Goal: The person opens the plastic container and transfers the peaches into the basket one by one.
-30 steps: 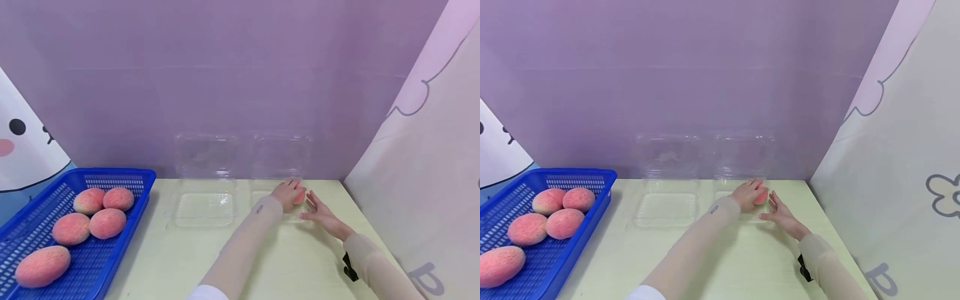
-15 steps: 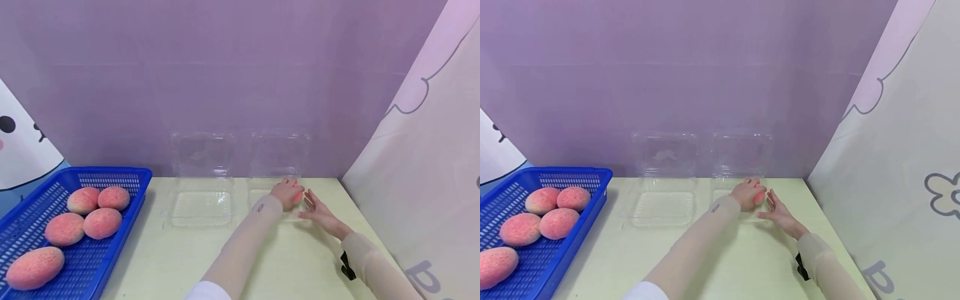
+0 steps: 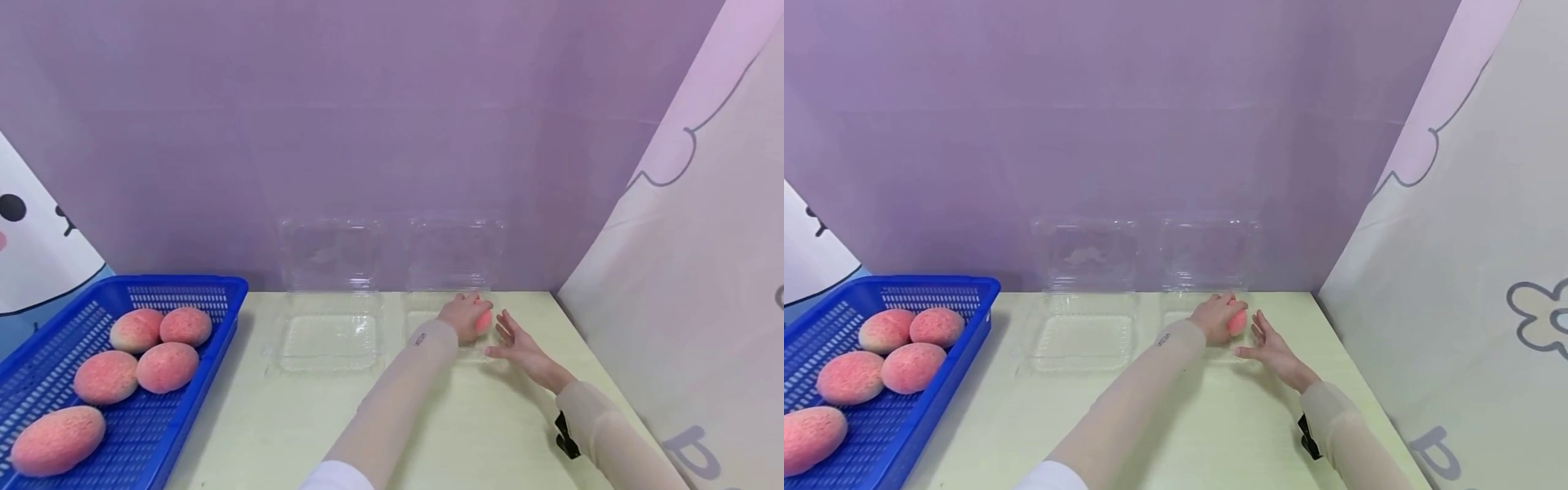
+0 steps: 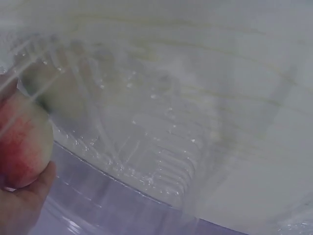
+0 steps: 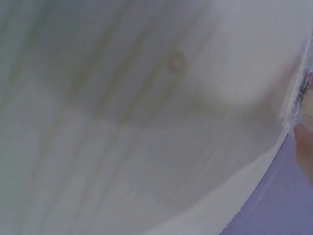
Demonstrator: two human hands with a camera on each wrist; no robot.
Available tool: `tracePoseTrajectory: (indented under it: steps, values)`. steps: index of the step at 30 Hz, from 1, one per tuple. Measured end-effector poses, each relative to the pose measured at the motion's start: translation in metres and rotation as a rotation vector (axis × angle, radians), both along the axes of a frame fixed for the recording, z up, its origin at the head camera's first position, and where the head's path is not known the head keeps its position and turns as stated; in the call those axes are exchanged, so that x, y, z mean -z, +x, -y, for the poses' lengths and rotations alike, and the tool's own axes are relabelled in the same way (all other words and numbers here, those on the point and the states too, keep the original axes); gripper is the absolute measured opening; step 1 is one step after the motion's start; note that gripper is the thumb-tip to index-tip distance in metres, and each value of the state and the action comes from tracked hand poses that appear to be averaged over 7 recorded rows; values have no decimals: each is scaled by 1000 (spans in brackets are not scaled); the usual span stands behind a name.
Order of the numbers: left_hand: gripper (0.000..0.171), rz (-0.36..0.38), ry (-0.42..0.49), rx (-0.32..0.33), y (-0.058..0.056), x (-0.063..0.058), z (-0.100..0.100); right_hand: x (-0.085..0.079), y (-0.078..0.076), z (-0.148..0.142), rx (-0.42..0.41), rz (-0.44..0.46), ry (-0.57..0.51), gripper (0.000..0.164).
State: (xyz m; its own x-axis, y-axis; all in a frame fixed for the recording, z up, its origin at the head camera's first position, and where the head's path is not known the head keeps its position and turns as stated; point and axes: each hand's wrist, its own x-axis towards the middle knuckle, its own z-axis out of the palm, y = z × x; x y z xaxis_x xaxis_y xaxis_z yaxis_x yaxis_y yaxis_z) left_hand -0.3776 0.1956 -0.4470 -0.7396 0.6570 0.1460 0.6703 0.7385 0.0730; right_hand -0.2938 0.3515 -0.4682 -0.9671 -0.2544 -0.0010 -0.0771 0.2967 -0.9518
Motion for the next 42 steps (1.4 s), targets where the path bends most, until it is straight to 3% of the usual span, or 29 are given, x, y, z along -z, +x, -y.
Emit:
tracePoseTrajectory:
  steps: [5, 10, 22, 32, 38, 42]
  values:
    - [64, 2, 12, -23, -1, 0, 11, 1, 0, 4, -11, -8, -13, 101]
    - [67, 25, 102, -21, 2, -9, 18, 0, 0, 2, -22, -12, -4, 102]
    - [82, 115, 159, -26, 20, -48, 36, -2, 0, 0, -32, -8, 35, 102]
    - [81, 54, 117, -23, 31, -56, 66, -2, -2, 2, -18, -12, 14, 103]
    - [80, 63, 174, -56, 45, -65, 91, -1, -2, 2, -27, -15, 17, 104]
    - [78, 69, 209, -43, 55, -69, 106, -2, 1, 0, -27, -17, 31, 104]
